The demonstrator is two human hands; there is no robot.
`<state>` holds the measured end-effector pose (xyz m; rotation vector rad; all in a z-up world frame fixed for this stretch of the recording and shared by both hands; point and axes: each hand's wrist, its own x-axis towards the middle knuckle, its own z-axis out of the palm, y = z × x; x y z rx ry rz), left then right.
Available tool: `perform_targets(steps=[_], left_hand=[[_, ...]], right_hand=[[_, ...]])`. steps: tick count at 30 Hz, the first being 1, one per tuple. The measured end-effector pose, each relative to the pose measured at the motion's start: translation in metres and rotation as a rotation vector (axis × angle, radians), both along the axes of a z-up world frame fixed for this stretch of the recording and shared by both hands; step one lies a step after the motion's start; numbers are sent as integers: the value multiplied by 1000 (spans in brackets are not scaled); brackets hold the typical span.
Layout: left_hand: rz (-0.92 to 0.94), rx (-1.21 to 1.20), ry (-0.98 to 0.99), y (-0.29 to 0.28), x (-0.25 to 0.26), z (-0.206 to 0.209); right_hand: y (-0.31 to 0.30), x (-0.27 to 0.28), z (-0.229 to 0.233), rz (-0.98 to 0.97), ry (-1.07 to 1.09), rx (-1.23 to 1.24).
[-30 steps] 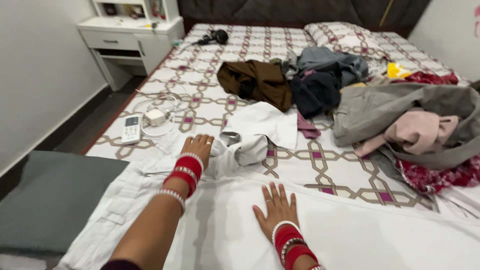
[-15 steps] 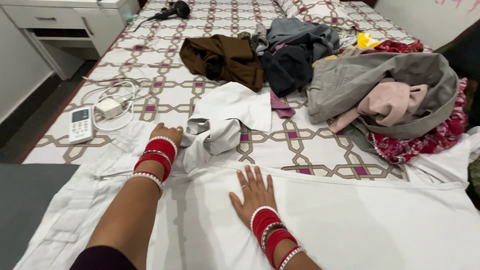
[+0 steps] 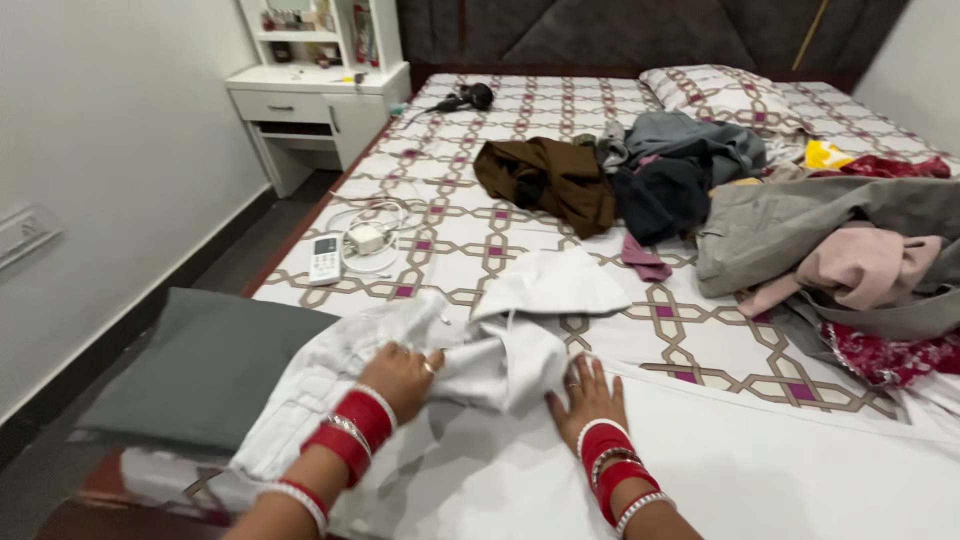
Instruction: The person folds a pair of grey trousers on a bed, smoothing the fabric and stacking them. They then fold a pair of white trousers using a similar method, followed by a pair of light grey trousers. The person handles the garments one at a time, ensuring they are neatly folded before placing them in a pile.
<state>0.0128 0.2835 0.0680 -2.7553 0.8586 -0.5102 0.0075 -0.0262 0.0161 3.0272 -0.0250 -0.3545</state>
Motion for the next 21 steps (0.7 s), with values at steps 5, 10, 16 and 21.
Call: perform_targets(steps=[5,10,16,21], left_hand=[[19,-201,-40,15,-21,-67],[135,-238,-87,12,-21,-106],[132,-284,-85,10,-23,-107],[113,-315,-80,12,-24,-111]], right_hand=[[-6,-7,-32,-32,-120,57],[-19,-9,-48,-73,-290,325],[12,50,0,-7,-762,636],[87,82,42,-139,-202,486]])
